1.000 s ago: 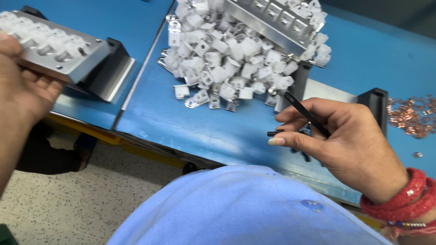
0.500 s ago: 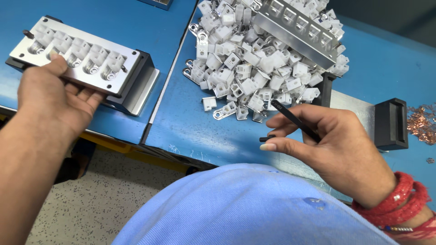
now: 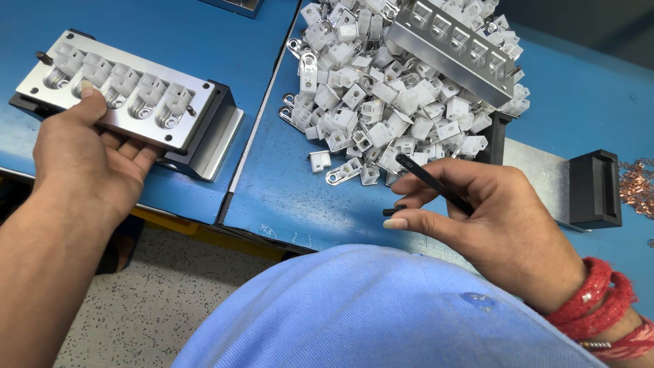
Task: The person uses tweezers to place small copper and black components into a metal fixture with multiple slots. They repeatedly pick up parts from piles on the table and insert them into the fixture, then remove and reposition the fixture on the workbench.
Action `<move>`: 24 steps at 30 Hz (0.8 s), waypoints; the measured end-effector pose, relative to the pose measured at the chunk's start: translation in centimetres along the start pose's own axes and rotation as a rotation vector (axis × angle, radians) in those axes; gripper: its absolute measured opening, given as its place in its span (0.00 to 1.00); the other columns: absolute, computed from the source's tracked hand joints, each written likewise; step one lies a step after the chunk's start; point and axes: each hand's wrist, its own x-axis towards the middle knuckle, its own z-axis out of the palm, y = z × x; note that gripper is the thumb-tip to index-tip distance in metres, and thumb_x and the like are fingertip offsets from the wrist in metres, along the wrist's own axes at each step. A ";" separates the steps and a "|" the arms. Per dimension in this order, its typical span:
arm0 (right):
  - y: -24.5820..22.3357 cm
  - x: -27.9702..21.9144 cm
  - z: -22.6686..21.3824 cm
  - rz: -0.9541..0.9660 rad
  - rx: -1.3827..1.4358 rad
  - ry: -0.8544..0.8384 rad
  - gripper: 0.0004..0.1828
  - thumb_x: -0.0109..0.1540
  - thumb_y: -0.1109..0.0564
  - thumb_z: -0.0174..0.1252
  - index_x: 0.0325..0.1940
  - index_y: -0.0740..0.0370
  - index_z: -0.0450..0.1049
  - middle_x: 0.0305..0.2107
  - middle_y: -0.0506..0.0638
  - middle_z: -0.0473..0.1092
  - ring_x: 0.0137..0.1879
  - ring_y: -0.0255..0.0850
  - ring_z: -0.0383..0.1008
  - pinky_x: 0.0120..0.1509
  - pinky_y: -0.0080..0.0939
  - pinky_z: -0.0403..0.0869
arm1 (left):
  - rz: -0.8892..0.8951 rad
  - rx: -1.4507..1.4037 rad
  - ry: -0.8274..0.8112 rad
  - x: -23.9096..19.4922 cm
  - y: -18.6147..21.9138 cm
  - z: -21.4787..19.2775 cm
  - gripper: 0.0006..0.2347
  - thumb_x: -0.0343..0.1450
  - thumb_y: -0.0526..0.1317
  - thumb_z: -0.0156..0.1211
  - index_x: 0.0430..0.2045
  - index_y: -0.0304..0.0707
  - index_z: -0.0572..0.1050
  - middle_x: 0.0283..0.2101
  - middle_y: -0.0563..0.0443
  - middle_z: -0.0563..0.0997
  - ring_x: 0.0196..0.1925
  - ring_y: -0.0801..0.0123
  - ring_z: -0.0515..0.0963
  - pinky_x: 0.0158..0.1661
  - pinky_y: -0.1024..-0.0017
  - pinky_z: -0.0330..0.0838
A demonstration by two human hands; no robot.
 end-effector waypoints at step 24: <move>0.0 0.5 0.5 -0.034 0.047 -0.057 0.19 0.50 0.50 0.75 0.43 0.55 0.85 0.24 0.40 0.81 0.22 0.27 0.56 0.24 0.30 0.62 | -0.035 0.015 0.101 0.4 -0.1 0.4 0.19 0.77 0.45 0.47 0.61 0.36 0.62 0.58 0.45 0.73 0.61 0.61 0.78 0.61 0.57 0.70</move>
